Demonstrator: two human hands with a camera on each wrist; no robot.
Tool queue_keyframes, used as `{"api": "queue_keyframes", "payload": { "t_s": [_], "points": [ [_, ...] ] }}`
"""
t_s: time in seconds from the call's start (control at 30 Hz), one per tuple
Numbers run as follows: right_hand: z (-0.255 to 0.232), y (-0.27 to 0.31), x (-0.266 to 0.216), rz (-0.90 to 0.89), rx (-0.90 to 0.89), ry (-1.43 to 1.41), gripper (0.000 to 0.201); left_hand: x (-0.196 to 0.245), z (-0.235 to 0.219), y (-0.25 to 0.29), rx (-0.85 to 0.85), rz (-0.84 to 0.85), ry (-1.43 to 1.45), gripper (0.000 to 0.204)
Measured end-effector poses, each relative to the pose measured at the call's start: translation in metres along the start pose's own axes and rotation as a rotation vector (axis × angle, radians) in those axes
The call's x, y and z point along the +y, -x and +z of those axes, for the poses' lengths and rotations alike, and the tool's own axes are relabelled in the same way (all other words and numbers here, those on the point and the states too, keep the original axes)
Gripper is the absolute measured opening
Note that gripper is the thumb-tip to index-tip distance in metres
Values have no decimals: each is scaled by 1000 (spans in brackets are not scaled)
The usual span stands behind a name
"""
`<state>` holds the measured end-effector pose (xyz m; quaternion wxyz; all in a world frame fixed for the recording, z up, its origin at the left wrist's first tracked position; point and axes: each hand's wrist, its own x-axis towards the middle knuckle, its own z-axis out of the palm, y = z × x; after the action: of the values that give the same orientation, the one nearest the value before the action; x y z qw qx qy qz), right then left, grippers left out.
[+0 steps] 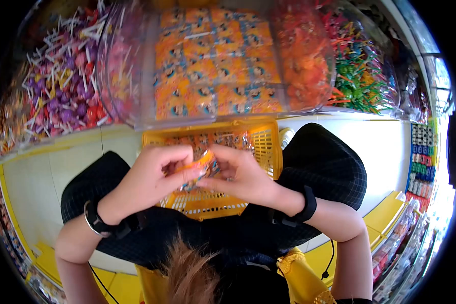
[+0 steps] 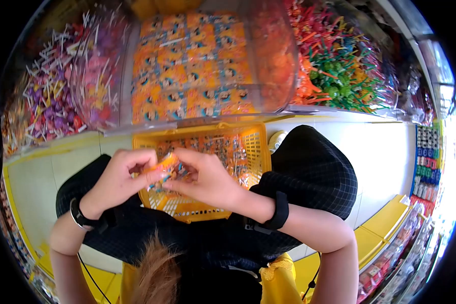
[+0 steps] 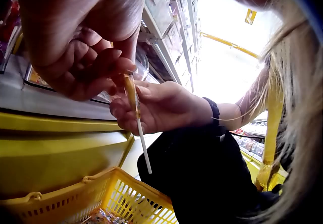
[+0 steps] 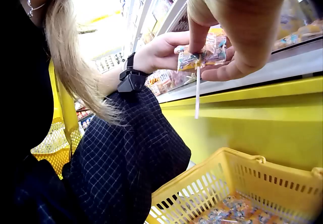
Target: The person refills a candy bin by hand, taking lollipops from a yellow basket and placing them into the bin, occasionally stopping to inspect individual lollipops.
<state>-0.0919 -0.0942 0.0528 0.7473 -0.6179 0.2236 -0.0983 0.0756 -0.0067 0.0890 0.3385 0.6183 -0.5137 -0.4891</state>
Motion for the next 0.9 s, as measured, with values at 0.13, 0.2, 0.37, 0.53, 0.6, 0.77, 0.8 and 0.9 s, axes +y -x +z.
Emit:
{"api": "queue_keyframes", "payload": {
  "t_s": [0.13, 0.2, 0.37, 0.53, 0.6, 0.77, 0.8, 0.9],
  "points": [
    [-5, 0, -2, -84, -98, 64, 20, 9, -1, 3, -64, -27, -42, 34],
    [-9, 2, -12, -74, -79, 134, 15, 8, 0, 5, -99, -51, -57, 33],
    [-10, 3, -13, -163, 0, 82, 13, 5, 14, 5, -18, -52, 334, 17],
    [-8, 6, -8, -243, 65, 16, 20, -8, 16, 5, -175, -86, 305, 26],
    [-8, 6, -3, -257, 75, 2, 20, -10, 19, 4, -155, -101, 331, 26],
    [-9, 11, -9, -336, 90, 88, 21, -10, 23, 3, -154, -119, 318, 22],
    [-8, 13, -11, -360, 82, 113, 21, -6, 23, 3, -168, -131, 321, 20],
    [-12, 20, -19, -394, 80, 207, 20, 1, 25, 0, -196, -121, 290, 25]
  ]
}}
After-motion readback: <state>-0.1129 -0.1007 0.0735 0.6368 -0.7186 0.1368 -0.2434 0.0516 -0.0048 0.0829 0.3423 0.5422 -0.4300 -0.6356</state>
